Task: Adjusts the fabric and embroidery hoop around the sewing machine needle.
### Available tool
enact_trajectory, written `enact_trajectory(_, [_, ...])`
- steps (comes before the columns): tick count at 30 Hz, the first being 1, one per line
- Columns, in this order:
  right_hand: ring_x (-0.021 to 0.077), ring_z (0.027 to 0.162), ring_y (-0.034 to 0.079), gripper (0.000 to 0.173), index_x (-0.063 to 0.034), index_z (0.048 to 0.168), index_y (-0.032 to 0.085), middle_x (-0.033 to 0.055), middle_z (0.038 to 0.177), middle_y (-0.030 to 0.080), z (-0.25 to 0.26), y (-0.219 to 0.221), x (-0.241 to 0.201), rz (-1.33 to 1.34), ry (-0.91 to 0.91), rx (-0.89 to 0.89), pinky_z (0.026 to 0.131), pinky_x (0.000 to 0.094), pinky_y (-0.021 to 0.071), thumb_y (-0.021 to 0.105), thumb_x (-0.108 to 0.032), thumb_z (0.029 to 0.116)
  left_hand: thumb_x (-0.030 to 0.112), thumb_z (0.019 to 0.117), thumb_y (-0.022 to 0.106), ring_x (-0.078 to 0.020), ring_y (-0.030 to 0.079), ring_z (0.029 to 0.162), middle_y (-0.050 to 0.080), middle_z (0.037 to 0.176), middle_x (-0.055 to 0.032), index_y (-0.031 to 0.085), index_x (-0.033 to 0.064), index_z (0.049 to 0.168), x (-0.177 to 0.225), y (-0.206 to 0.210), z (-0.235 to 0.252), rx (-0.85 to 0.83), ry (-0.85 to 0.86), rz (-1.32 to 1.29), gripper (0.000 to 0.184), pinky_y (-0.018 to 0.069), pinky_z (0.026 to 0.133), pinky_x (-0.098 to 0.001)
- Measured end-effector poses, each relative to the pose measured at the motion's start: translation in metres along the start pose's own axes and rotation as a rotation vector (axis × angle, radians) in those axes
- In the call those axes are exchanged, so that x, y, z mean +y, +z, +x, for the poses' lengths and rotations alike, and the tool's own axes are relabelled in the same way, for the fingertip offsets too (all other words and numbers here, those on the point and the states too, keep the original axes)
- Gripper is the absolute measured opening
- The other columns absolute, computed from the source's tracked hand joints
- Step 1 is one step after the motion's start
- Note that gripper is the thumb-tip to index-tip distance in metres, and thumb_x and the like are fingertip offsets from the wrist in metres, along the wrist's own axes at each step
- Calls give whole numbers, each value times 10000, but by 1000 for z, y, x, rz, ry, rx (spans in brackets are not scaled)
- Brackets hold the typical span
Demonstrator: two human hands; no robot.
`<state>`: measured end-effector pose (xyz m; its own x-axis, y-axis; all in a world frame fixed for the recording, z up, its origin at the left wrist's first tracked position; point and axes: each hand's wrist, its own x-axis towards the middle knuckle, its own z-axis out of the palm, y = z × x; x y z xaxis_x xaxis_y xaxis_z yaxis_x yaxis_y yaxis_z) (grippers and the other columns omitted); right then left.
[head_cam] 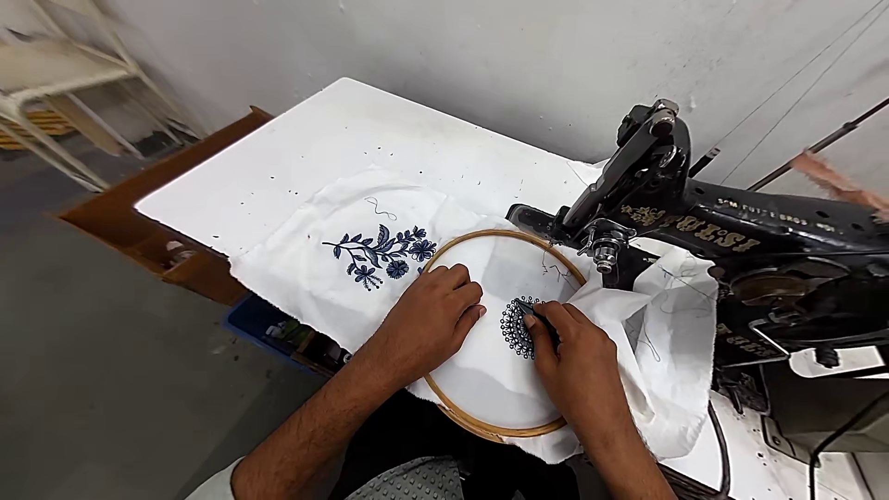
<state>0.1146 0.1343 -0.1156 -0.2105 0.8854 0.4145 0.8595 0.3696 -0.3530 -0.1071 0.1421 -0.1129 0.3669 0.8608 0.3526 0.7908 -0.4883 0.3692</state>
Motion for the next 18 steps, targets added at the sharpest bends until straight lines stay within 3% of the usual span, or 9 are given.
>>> enact_trajectory(8, [193, 674, 646, 192, -100, 948, 732, 34, 781, 639, 2, -1, 0, 26, 11, 2, 562, 384, 527, 591, -217, 1005, 296, 1020, 582, -177, 601, 871, 604, 916, -18, 740, 112, 987, -1, -3, 1, -11, 10, -6, 245, 518, 770, -331])
enact_trajectory(12, [147, 692, 652, 185, -134, 946, 733, -5, 788, 662, 0, -6, 2, 77, 54, -21, 586, 376, 534, 603, -260, 988, 286, 1013, 609, -165, 612, 864, 607, 906, -17, 736, 105, 994, -1, -7, 4, -35, 3, -33, 222, 532, 773, -328])
enact_trajectory(18, [132, 679, 639, 171, -146, 930, 724, -20, 772, 642, 2, -8, 2, 82, 48, -70, 575, 355, 526, 619, -276, 968, 279, 1018, 631, -152, 609, 803, 590, 877, -19, 691, 101, 985, -4, -15, 17, -175, -43, -74, 191, 533, 728, -335])
